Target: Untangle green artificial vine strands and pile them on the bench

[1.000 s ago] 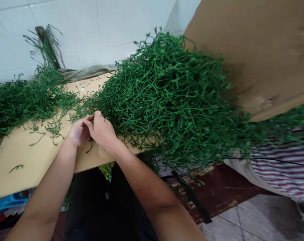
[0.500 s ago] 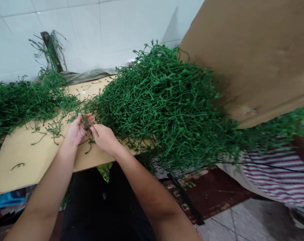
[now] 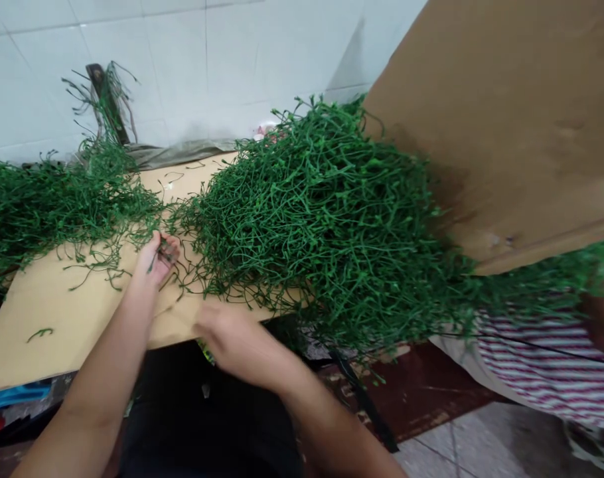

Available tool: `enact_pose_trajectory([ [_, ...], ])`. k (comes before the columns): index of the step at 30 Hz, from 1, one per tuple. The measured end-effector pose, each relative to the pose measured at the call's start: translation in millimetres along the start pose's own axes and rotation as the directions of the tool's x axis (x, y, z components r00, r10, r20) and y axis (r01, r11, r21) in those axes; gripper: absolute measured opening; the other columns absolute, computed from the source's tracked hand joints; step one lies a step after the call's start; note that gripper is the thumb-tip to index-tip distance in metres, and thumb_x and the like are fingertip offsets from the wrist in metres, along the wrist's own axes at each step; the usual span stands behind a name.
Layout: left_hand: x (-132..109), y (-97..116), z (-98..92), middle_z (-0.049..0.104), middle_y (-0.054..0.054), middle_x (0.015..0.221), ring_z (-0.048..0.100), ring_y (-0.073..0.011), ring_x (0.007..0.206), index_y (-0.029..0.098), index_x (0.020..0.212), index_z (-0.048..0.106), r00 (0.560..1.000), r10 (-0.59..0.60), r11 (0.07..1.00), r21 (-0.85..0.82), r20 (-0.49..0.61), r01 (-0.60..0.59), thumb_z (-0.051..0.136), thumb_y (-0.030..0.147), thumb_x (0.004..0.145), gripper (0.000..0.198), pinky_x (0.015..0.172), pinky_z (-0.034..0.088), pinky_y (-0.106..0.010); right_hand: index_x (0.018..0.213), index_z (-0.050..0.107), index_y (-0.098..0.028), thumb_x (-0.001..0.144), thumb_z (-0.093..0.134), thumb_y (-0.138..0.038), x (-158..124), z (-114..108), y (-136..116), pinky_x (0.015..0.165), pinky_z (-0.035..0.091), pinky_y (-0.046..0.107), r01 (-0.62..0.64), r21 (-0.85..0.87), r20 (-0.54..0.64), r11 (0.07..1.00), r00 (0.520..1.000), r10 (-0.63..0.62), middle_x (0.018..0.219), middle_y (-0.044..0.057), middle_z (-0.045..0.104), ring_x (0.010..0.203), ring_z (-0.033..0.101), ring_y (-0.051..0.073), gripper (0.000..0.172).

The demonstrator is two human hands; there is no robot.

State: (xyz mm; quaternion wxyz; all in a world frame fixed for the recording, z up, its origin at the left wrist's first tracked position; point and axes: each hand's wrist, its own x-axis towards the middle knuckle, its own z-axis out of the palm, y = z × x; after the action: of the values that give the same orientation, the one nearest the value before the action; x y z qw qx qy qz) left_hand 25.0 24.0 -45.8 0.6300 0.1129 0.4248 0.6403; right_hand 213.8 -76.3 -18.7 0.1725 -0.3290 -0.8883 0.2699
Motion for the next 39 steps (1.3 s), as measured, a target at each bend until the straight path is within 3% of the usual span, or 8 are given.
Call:
enact_pose_trajectory([
  [3, -4.2, -2.4, 4.5, 0.067, -0.003, 0.067, 0.063, -0.0089, 0.059, 0.013, 0.071, 0.057, 0.993, -0.085, 0.991, 0.11, 0.079, 0.076, 0.039, 0.027, 0.091, 0.03, 0.057, 0.046, -0.019, 0.058, 0.047, -0.019, 0.085, 0.043, -0.023, -33.9, -32.8, 26.8, 0.059, 0.035, 0.027, -0.289, -0.219, -0.079, 0.932, 0.957, 0.278, 0.065, 0.003, 0.052, 0.059, 0.047, 0.013, 0.027],
  [7, -6.2, -9.2, 7.6, 0.071, -0.006, 0.085, 0.066, -0.0103, 0.076, 0.011, 0.08, 0.063, 0.968, -0.143, 0.982, 0.151, 0.207, 0.113, 0.038, 0.026, 0.091, 0.031, 0.063, 0.046, -0.019, 0.08, 0.06, -0.019, 0.075, 0.06, -0.034, -43.9, -61.2, 39.5, 0.065, 0.041, 0.032, -0.379, -0.291, -0.201, 0.878, 0.922, 0.332, 0.081, 0.008, 0.06, 0.067, 0.056, 0.018, 0.016],
  [15, -9.7, -13.8, 2.1, 0.071, -0.012, 0.096, 0.065, -0.018, 0.094, 0.01, 0.089, 0.067, 0.924, -0.24, 0.959, 0.222, 0.299, 0.178, 0.037, 0.03, 0.09, 0.036, 0.085, 0.047, -0.028, 0.078, 0.054, -0.016, 0.084, 0.042, -0.047, 85.4, 3.9, 23.4, 0.064, 0.039, 0.03, -0.395, -0.012, -0.192, 0.918, 0.902, 0.386, 0.079, 0.009, 0.061, 0.068, 0.055, 0.018, 0.033],
  [19, -10.9, -13.3, 4.1, 0.072, -0.009, 0.089, 0.065, -0.0176, 0.091, 0.012, 0.096, 0.066, 0.931, -0.238, 0.962, 0.198, 0.278, 0.187, 0.039, 0.03, 0.089, 0.034, 0.084, 0.048, -0.028, 0.078, 0.049, -0.017, 0.089, 0.03, -0.035, 106.8, 19.3, 35.4, 0.066, 0.038, 0.026, -0.317, 0.206, -0.352, 0.926, 0.859, 0.372, 0.079, 0.008, 0.06, 0.071, 0.054, 0.015, 0.028],
  [27, -0.2, -11.6, 10.8, 0.07, -0.004, 0.079, 0.065, -0.008, 0.068, 0.012, 0.084, 0.063, 0.969, -0.072, 0.997, -0.006, 0.237, 0.076, 0.037, 0.029, 0.091, 0.032, 0.069, 0.048, -0.019, 0.06, 0.033, -0.02, 0.086, 0.034, -0.037, 94.1, 29.0, 35.6, 0.053, 0.027, 0.024, -0.262, 0.333, -0.428, 0.906, 0.814, 0.393, 0.054, -0.003, 0.036, 0.051, 0.033, 0.009, 0.031],
  [33, 6.2, -7.1, 6.5, 0.061, 0.002, 0.057, 0.056, -0.005, 0.048, 0.013, 0.071, 0.056, 0.994, -0.101, 0.995, 0.002, 0.05, 0.101, 0.044, 0.029, 0.089, 0.027, 0.051, 0.043, -0.016, 0.055, 0.027, -0.02, 0.084, 0.035, -0.031, 74.7, 43.6, 9.9, 0.049, 0.024, 0.023, -0.192, 0.395, -0.391, 0.898, 0.849, 0.354, 0.049, -0.005, 0.028, 0.047, 0.029, 0.007, 0.032],
  [36, 11.6, 3.7, -0.8, 0.059, 0.004, 0.055, 0.055, -0.0043, 0.048, 0.015, 0.067, 0.053, 0.999, 0.002, 0.997, -0.076, -0.049, -0.006, 0.041, 0.032, 0.09, 0.031, 0.048, 0.041, -0.015, 0.055, 0.022, -0.02, 0.084, 0.036, -0.027, 50.0, 36.8, -6.4, 0.048, 0.023, 0.023, -0.08, 0.309, -0.393, 0.948, 0.897, 0.204, 0.05, -0.005, 0.026, 0.046, 0.028, 0.006, 0.033],
  [39, 11.5, 9.4, -5.3, 0.066, 0.001, 0.065, 0.061, -0.0063, 0.058, 0.015, 0.069, 0.055, 0.998, -0.013, 0.995, -0.094, 0.059, 0.018, 0.035, 0.033, 0.092, 0.035, 0.052, 0.044, -0.017, 0.054, 0.024, -0.02, 0.085, 0.036, -0.026, 27.4, 15.6, -6.8, 0.049, 0.025, 0.023, -0.114, 0.188, -0.345, 0.976, 0.922, 0.174, 0.05, -0.004, 0.027, 0.046, 0.029, 0.007, 0.034],
])
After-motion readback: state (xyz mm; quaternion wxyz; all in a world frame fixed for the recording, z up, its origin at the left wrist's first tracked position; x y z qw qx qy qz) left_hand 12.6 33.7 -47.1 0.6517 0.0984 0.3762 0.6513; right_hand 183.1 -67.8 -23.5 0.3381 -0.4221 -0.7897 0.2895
